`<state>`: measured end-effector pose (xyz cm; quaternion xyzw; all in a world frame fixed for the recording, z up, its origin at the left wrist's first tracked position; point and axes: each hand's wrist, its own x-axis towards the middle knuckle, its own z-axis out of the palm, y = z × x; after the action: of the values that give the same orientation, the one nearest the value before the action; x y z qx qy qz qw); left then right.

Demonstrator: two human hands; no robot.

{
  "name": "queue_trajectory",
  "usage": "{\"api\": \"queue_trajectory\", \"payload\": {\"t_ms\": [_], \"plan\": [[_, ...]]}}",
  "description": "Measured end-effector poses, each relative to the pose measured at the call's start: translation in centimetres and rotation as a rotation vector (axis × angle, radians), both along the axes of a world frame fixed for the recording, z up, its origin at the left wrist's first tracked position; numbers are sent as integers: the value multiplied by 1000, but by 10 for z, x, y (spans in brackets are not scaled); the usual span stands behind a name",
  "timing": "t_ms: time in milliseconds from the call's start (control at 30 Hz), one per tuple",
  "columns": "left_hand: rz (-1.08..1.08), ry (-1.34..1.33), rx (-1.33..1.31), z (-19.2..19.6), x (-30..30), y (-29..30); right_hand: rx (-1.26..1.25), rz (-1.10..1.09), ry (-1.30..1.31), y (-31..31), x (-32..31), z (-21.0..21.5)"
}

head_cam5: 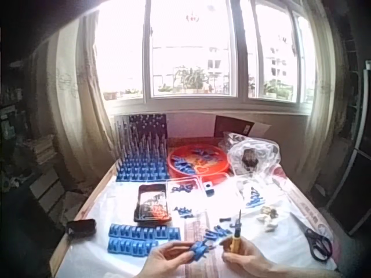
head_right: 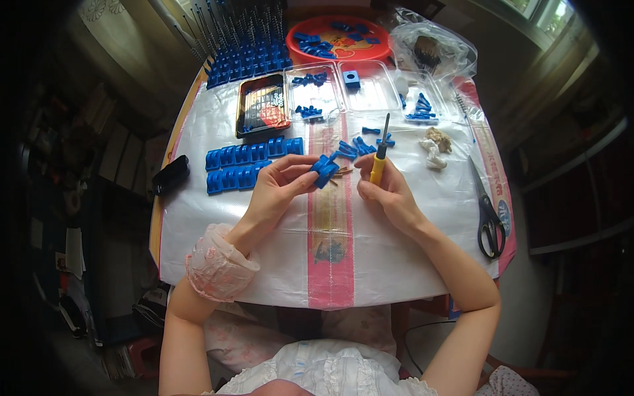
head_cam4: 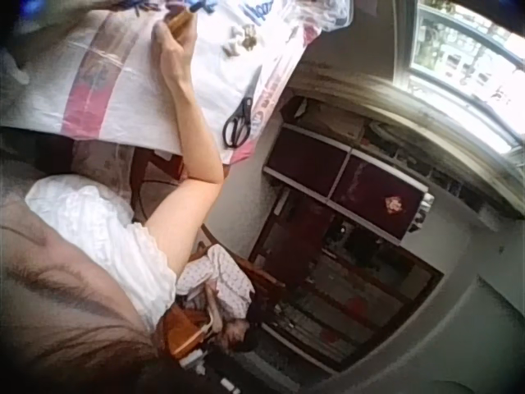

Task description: Assembling small blue plastic components with metal pins using a screwdriver-like hand tool.

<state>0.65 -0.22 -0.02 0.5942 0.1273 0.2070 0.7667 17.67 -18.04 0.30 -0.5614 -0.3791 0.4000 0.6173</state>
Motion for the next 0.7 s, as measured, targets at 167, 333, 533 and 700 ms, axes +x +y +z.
{"api": "queue_trajectory", "payload": {"t_ms": [167, 333, 533, 700], "plan": [[-56, 59, 29, 1, -4, -4, -16, -47, -106, -3, -5, 2], [-89, 57, 38, 2, -3, -6, 8, -12, -281, -2, -14, -1], [1, 64, 43, 2, 0, -4, -43, -69, -317, -2, -16, 4], [189, 32, -152, 1, -1, 4, 107, -186, -309, 2, -18, -5]]}}
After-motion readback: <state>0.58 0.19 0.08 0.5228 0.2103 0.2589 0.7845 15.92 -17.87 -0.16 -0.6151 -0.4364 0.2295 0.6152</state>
